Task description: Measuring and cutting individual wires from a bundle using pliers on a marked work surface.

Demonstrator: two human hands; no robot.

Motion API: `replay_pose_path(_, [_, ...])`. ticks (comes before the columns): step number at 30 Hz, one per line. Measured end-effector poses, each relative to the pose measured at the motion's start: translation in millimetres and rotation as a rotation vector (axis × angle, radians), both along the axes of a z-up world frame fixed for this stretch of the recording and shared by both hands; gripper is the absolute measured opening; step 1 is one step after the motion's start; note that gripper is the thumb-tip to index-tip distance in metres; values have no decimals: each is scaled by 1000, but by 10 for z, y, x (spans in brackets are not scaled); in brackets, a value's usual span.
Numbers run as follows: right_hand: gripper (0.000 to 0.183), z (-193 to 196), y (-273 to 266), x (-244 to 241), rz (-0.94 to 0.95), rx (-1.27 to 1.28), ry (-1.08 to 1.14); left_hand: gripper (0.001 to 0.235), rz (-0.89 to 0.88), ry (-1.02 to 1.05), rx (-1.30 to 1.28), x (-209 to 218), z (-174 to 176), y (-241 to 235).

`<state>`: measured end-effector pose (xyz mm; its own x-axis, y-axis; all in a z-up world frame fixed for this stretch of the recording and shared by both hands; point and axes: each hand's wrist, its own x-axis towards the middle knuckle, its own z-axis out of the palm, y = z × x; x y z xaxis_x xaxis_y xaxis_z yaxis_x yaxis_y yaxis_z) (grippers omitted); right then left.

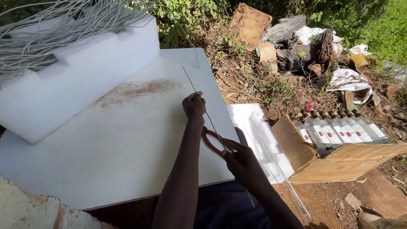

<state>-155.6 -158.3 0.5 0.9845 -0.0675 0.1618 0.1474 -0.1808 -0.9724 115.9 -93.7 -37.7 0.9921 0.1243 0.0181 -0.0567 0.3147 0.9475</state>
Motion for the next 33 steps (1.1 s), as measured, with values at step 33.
replay_pose_path(33, [27, -4406, -3175, 762, -619, -623, 757, 32, -21, -487, 376, -115, -120, 878])
